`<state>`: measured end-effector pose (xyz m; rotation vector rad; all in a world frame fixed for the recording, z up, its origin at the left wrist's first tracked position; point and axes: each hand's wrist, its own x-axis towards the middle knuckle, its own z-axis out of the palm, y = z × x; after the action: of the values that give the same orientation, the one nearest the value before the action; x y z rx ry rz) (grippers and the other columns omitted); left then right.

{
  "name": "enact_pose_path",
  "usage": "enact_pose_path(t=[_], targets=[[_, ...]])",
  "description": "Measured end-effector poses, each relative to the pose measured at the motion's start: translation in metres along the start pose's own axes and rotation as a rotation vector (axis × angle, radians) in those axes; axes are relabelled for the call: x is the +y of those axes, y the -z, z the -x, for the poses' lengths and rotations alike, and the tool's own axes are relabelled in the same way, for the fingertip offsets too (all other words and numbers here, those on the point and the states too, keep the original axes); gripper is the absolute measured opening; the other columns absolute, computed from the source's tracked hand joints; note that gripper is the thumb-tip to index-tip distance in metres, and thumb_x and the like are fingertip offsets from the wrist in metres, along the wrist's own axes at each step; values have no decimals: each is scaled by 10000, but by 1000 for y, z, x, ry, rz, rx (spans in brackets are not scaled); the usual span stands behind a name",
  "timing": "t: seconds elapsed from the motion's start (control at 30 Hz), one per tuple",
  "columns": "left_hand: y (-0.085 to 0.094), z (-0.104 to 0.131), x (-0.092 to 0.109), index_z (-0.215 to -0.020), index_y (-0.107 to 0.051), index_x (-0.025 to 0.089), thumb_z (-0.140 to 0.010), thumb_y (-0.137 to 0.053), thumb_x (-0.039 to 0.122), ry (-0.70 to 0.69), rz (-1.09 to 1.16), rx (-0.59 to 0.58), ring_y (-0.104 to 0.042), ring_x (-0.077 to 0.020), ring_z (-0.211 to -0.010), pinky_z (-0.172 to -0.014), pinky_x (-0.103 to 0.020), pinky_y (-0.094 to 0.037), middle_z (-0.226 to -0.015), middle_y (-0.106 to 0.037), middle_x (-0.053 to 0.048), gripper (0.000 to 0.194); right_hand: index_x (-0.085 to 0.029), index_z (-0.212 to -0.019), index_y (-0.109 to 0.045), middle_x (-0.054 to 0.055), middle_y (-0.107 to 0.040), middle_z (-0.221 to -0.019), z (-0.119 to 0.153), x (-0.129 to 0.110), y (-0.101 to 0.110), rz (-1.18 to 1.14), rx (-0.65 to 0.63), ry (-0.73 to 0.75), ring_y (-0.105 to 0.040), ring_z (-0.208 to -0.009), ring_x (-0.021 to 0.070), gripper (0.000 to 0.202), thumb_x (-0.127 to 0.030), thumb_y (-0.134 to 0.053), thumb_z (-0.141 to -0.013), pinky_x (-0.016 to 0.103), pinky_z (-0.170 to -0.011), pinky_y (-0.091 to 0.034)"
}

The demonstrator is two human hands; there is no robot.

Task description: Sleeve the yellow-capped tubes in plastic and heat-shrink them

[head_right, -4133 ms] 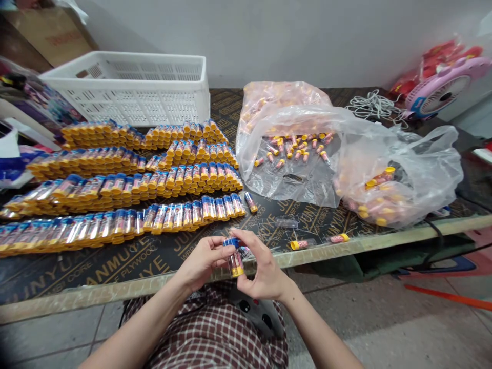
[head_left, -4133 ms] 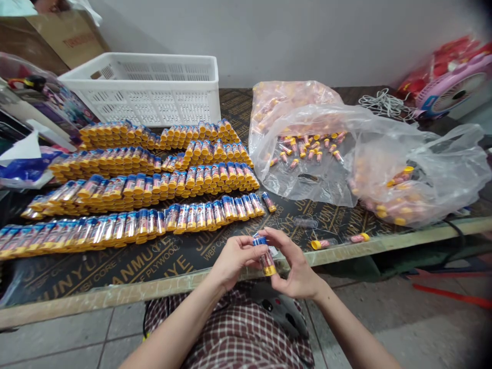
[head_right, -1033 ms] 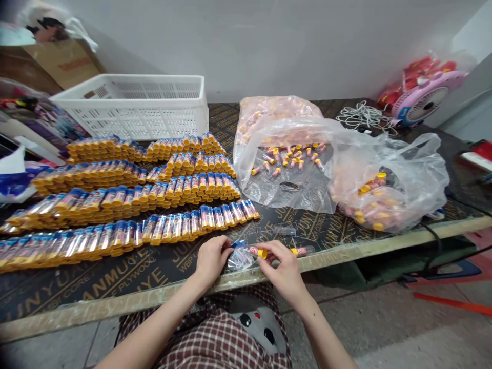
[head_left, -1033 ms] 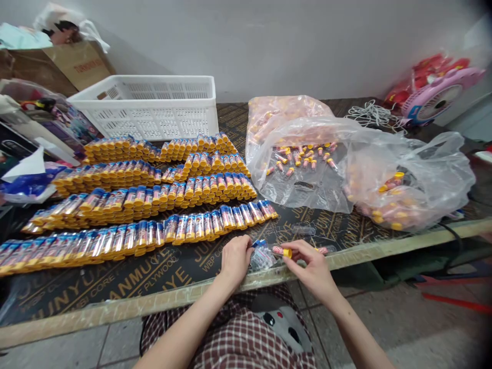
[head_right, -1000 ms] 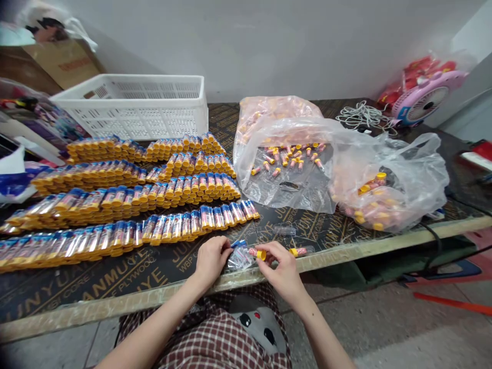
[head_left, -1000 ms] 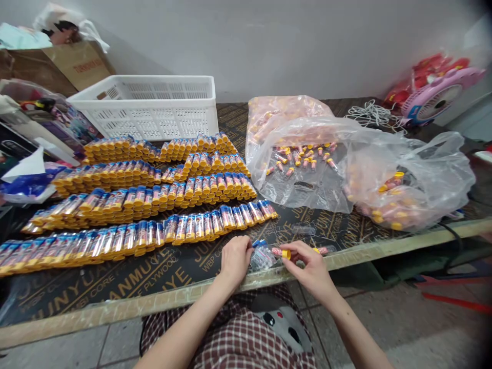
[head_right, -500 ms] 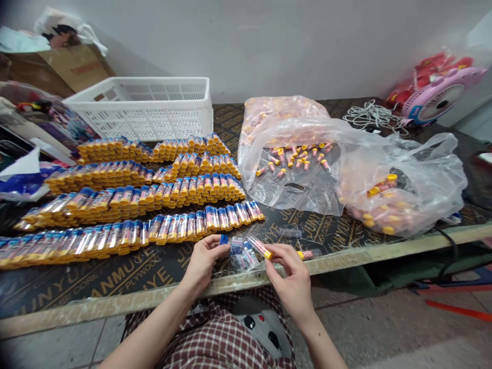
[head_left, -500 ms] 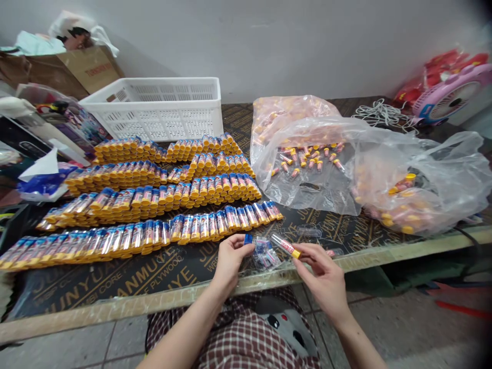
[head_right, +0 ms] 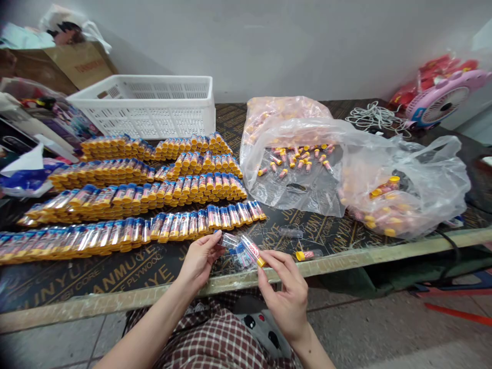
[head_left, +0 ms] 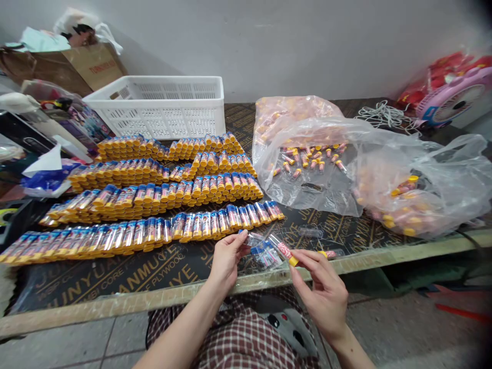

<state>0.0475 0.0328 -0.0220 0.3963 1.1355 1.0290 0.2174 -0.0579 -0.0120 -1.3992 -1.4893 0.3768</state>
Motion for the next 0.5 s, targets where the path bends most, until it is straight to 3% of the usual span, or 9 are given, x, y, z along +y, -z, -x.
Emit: enact_pose_path(t=[0.2, 0.3, 0.37, 0.5], targets=[[-1, 1, -3, -642, -660, 114, -511, -799, 423, -63, -8, 20, -549, -84, -559, -560, -216, -473, -621, -629, -7, 364, -307, -1113, -616, 62, -611, -1022, 0, -5, -7, 38, -98, 79, -600, -946, 229, 399, -88, -574, -782, 390, -819, -505], [-2, 3, -4, -726, -642, 132, -567, -779, 399, -80, 32, -48, -577, -94, -604, -608, -240, -509, -700, -649, -7, 339, -303, -1109, -617, 63, -609, -1020, 1, -6, -11, 6, -151, 81, -603, -941, 221, 394, -83, -568, -786, 376, -805, -513], [-1, 5, -3, -748, -629, 141, -575, -778, 381, -86, 48, -79, -588, -99, -611, -629, -257, -522, -710, -652, -3, 331, -308, -1118, -612, 64, -606, -1027, 1, -5, -11, -2, -145, 83, -601, -944, 220, 405, -78, -567, -788, 379, -806, -513], [1, 4, 1, -668, -634, 126, -558, -778, 395, -122, 39, -21, -569, -96, -577, -614, -253, -519, -639, -637, -1, 325, -312, -1126, -614, 56, -612, -1017, -1, -6, -9, 17, -94, 105, -603, -931, 216, 431, -63, -577, -776, 379, -814, -509]])
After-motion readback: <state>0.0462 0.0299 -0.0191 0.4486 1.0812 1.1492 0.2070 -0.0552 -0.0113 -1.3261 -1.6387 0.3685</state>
